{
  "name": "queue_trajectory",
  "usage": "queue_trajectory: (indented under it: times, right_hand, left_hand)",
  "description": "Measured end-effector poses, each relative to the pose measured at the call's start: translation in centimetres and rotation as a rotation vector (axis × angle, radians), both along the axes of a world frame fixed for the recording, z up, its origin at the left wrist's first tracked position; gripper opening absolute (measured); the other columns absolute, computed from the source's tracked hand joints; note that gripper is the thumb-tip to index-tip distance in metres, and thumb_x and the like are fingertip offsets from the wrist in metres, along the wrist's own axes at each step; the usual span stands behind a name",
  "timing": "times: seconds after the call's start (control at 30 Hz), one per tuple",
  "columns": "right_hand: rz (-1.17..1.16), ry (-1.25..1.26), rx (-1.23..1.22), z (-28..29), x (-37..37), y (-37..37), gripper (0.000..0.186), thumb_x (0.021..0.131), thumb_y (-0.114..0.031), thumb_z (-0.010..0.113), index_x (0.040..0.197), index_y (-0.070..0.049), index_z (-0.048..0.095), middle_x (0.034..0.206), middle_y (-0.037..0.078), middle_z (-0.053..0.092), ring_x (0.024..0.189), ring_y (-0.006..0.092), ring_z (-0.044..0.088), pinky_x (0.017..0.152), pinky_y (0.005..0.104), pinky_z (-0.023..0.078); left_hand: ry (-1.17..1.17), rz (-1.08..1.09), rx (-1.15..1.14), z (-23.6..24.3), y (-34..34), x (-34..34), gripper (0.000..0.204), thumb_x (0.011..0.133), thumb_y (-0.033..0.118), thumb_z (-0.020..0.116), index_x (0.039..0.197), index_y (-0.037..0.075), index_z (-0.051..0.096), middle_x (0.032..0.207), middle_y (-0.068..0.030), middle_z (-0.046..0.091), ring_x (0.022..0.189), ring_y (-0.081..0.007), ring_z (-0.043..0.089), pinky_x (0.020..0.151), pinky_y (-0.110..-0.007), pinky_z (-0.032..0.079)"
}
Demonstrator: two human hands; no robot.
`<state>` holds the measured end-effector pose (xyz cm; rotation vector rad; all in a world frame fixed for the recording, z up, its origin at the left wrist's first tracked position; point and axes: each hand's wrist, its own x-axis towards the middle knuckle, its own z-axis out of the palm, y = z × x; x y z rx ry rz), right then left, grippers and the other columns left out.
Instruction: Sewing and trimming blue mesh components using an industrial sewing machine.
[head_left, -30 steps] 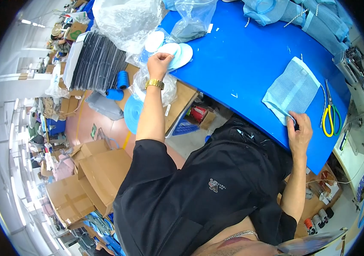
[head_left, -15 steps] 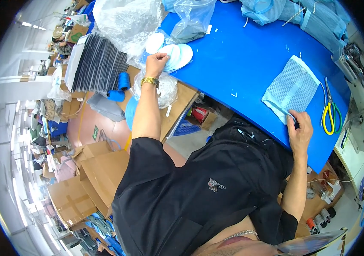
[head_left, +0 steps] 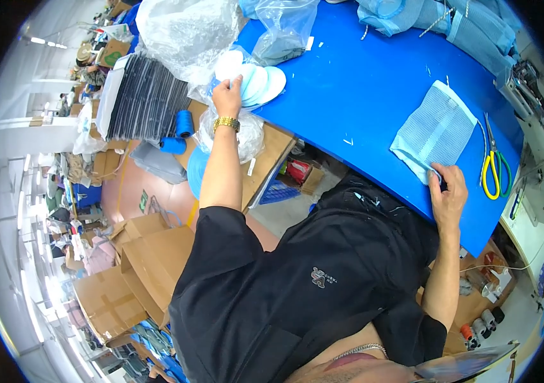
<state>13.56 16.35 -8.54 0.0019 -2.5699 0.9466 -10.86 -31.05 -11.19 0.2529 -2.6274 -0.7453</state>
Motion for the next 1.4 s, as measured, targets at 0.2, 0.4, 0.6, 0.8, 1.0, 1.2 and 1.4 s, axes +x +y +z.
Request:
queue_trajectory:
  times: [0.2, 0.4, 0.6, 0.8, 1.0, 1.2, 1.4]
  right_hand:
    - [0.005, 0.002, 0.006, 0.1, -0.1, 0.1, 0.014, 0.079, -0.005, 0.069, 0.093, -0.004, 0.067, 0.076, 0.010, 0.055, 0.073, 0.0256, 0.055, 0.066, 0.0352, 0.044]
    - [-0.021, -0.064, -0.029, 0.3, 0.6, 0.2, 0.021, 0.077, -0.009, 0.072, 0.096, -0.003, 0.068, 0.078, 0.010, 0.057, 0.075, 0.0246, 0.057, 0.068, 0.0341, 0.045]
    - [-0.012, 0.154, -0.042, 2.8, 1.4, -1.9, 0.046, 0.071, -0.014, 0.079, 0.112, -0.002, 0.064, 0.105, 0.015, 0.063, 0.095, 0.0317, 0.061, 0.083, 0.0374, 0.050]
    - [0.162, 0.155, -0.019, 5.4, 0.4, -6.8, 0.063, 0.069, -0.015, 0.080, 0.126, -0.002, 0.056, 0.128, 0.018, 0.055, 0.117, 0.0352, 0.053, 0.097, 0.0407, 0.045]
    - [-0.197, 0.044, -0.677, 4.8, 1.5, -4.6, 0.023, 0.090, -0.014, 0.066, 0.105, 0.003, 0.068, 0.087, 0.011, 0.071, 0.075, 0.0167, 0.067, 0.068, 0.0262, 0.051]
    - [-0.149, -0.099, -1.043, 3.2, 1.7, -4.7, 0.022, 0.090, -0.019, 0.069, 0.096, 0.002, 0.070, 0.081, 0.005, 0.070, 0.072, 0.0084, 0.063, 0.063, 0.0225, 0.049]
    - [-0.156, -0.124, -1.022, 2.8, 1.6, -5.0, 0.030, 0.093, -0.026, 0.065, 0.093, 0.004, 0.070, 0.075, 0.003, 0.068, 0.069, 0.0067, 0.061, 0.062, 0.0232, 0.049]
  left_hand:
    - [0.349, 0.054, -0.030, 1.7, -0.1, 0.1, 0.047, 0.088, 0.036, 0.068, 0.061, -0.001, 0.055, 0.050, -0.0089, 0.051, 0.048, -0.0128, 0.042, 0.048, -0.035, 0.036]
    - [0.190, -0.206, 0.633, 5.6, 7.7, 3.8, 0.036, 0.097, 0.030, 0.059, 0.080, -0.001, 0.068, 0.061, 0.0039, 0.056, 0.047, -0.0078, 0.046, 0.044, -0.026, 0.037]
    - [-0.171, -0.533, 1.007, 5.7, 19.2, 10.5, 0.037, 0.101, 0.034, 0.049, 0.093, 0.002, 0.066, 0.065, 0.0009, 0.060, 0.049, -0.0038, 0.050, 0.041, -0.020, 0.036]
    - [-0.478, -0.842, 1.308, 5.1, 26.8, 16.5, 0.038, 0.103, 0.029, 0.045, 0.101, -0.003, 0.064, 0.086, -0.0013, 0.065, 0.077, -0.0045, 0.056, 0.066, -0.022, 0.047]
    - [-0.508, -1.076, 1.186, 5.4, 26.6, 17.2, 0.035, 0.101, 0.025, 0.049, 0.115, -0.004, 0.062, 0.100, -0.0133, 0.068, 0.091, -0.0173, 0.066, 0.074, -0.026, 0.052]
    - [-0.500, -0.989, 1.070, 6.6, 27.5, 17.7, 0.025, 0.091, 0.012, 0.066, 0.110, -0.005, 0.063, 0.098, -0.0058, 0.067, 0.090, -0.0079, 0.061, 0.070, -0.023, 0.052]
    - [-0.546, -0.944, 1.049, 4.5, 27.1, 17.9, 0.019, 0.093, 0.014, 0.065, 0.097, -0.004, 0.068, 0.080, -0.0005, 0.067, 0.072, -0.0038, 0.058, 0.061, -0.020, 0.047]
